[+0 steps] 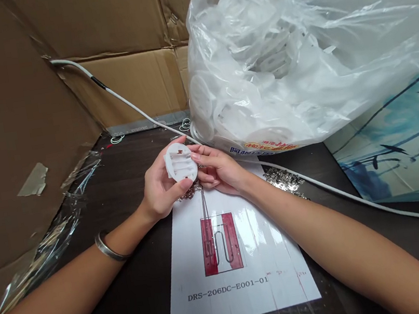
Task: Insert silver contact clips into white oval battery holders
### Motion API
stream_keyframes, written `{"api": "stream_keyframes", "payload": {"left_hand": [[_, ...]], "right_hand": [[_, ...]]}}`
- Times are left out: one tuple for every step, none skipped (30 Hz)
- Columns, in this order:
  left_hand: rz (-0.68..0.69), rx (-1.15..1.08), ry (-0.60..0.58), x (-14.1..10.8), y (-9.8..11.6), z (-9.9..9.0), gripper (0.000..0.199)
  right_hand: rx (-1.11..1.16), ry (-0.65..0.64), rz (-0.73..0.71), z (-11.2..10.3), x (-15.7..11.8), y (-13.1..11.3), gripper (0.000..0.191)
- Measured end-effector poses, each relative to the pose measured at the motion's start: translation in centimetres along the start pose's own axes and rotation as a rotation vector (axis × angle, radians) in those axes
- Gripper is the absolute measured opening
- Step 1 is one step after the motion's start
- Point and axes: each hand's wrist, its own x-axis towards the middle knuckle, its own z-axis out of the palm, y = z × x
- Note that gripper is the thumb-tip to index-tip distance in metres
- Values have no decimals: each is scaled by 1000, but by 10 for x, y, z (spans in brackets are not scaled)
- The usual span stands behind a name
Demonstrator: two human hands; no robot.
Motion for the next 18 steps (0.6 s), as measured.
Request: {"api": "stream_keyframes", "payload": {"left_hand": [[2, 5, -3, 0, 0, -1, 76], [10, 8, -7, 0, -1, -1, 76], [22, 11, -12, 1, -1, -2, 75], [35, 14, -15, 1, -1, -2, 75], [44, 18, -19, 1, -1, -2, 74], [49, 21, -19, 0, -2, -1, 74], [49, 23, -19, 0, -2, -1, 74], [48, 27, -18, 0, -2, -1, 74], [48, 30, -19, -1, -2, 0, 74], [49, 36, -24, -1, -1, 0, 75], [52, 42, -30, -1, -1, 0, 75], [58, 51, -35, -1, 0, 0, 77], [64, 64, -40, -2, 0, 0, 78], [69, 82, -44, -2, 1, 0, 79], [73, 104, -50, -2, 2, 0, 80], [77, 126, -54, -3, 3, 0, 81], [78, 148, -59, -3, 4, 0, 81], [78, 167, -62, -4, 5, 0, 82]], "right_hand": [[1, -4, 1, 0, 0, 0, 43], [0, -8, 2, 0, 1, 0, 41], [-2, -13, 2, -1, 1, 0, 40], [-6, -15, 3, -1, 1, 0, 40], [-11, -16, 3, -1, 0, 0, 39], [-19, -14, 4, -1, 0, 0, 39], [-29, -13, 5, -2, 0, 0, 38], [-38, -12, 7, -2, 0, 0, 37], [-46, -12, 7, -2, -1, 0, 36], [-48, -13, 6, -2, -1, 0, 35], [-46, -14, 7, -2, -2, 0, 35], [-41, -17, 11, -2, -3, -1, 36], [-35, -19, 17, -2, -5, -2, 37], [-29, -21, 25, -2, -6, -2, 38], [-24, -22, 32, -2, -8, -3, 39], [-22, -22, 38, -2, -10, -3, 39], [-21, -18, 39, -2, -11, -3, 40], [-22, -15, 37, -2, -12, -3, 40]]}}
